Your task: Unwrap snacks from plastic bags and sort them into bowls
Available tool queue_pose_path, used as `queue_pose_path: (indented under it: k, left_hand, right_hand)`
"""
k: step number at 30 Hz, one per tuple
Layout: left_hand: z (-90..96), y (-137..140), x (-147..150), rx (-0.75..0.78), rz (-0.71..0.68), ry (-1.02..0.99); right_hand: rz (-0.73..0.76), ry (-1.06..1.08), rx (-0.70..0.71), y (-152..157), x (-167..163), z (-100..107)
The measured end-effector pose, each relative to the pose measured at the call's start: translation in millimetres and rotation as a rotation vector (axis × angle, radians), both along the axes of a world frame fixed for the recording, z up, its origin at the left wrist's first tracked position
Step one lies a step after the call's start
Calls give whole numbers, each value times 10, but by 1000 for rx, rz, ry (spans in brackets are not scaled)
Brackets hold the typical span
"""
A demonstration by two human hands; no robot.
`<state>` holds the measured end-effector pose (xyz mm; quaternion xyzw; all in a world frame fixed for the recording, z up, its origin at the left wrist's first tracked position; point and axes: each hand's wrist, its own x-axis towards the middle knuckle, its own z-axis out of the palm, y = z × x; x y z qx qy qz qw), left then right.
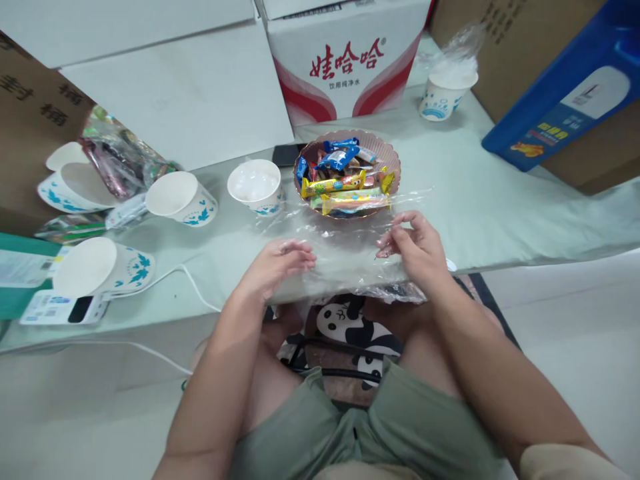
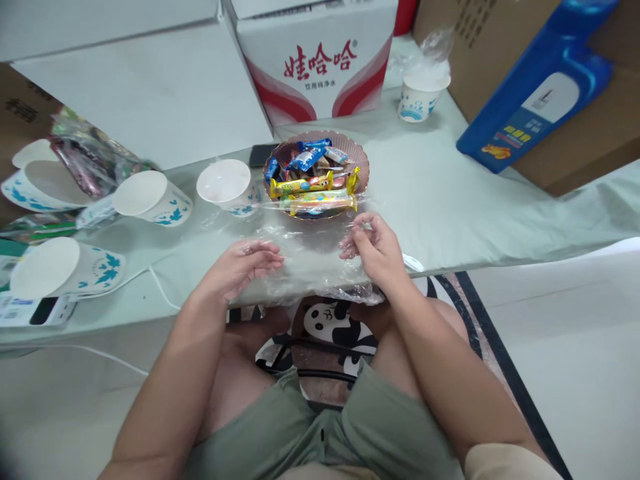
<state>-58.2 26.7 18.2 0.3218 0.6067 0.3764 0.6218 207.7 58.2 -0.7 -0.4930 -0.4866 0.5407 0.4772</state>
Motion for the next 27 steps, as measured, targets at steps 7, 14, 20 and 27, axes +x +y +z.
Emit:
queue_pose_path:
  k: [7, 14, 20, 27]
  left_hand:
    - [146, -15, -255, 103, 56, 124]
    - [160, -55, -340, 208, 144, -80]
    - [81, 43, -356, 122, 52, -54]
    - [-27, 43, -215, 376, 134, 104]
  right_hand:
    - [-53, -28, 41, 58, 239, -19]
    - [41, 210, 95, 41, 272, 41]
    - [-25, 21, 132, 56, 281, -16]
    - [-61, -133, 143, 31, 211, -82]
